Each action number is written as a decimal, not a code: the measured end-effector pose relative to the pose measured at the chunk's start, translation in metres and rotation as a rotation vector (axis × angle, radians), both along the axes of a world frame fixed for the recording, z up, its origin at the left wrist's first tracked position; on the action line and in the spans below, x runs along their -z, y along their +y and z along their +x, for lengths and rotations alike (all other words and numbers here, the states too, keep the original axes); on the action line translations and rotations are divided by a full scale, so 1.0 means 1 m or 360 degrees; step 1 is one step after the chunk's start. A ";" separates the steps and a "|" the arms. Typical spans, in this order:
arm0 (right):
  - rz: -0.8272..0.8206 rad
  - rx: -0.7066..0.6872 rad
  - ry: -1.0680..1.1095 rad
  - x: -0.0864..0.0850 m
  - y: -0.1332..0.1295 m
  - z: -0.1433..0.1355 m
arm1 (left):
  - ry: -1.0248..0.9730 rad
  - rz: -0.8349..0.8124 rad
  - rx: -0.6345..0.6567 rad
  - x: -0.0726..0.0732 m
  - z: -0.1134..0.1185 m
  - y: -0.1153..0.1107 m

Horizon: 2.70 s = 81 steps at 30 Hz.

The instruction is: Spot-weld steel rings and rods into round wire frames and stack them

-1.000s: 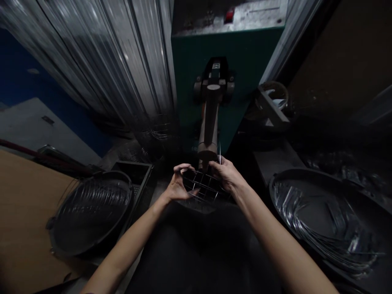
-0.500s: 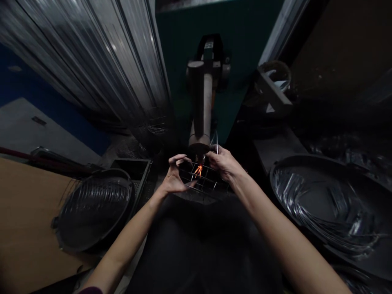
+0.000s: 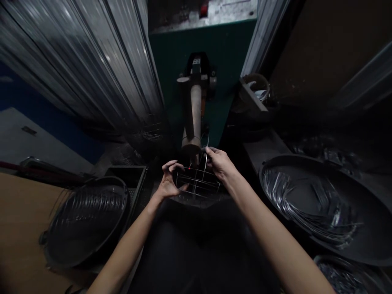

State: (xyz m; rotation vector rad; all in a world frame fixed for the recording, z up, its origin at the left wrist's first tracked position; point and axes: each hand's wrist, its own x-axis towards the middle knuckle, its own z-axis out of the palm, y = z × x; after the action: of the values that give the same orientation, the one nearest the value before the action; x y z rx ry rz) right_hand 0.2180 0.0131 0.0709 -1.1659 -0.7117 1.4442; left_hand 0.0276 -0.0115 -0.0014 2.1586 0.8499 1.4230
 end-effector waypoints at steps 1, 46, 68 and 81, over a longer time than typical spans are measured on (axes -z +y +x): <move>0.0031 -0.0028 -0.0033 0.000 -0.001 -0.001 | -0.0002 0.0000 -0.0016 0.000 -0.001 0.000; -0.0072 -0.0217 -0.0325 -0.006 -0.066 0.008 | 0.0655 -0.0458 0.0486 -0.001 -0.063 -0.053; 0.0823 -0.0316 -0.1926 -0.050 -0.194 0.058 | -0.0008 -0.1372 0.0532 -0.125 -0.023 -0.099; 0.0681 -0.0593 -0.2092 0.038 -0.170 0.037 | 0.0862 -0.0485 0.0000 -0.003 -0.013 -0.100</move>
State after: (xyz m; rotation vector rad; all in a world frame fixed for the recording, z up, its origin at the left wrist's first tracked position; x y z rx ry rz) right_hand 0.2546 -0.1569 0.0332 -1.6002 -2.0942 0.5458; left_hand 0.0141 -0.1114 0.0020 2.3168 1.1620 0.6434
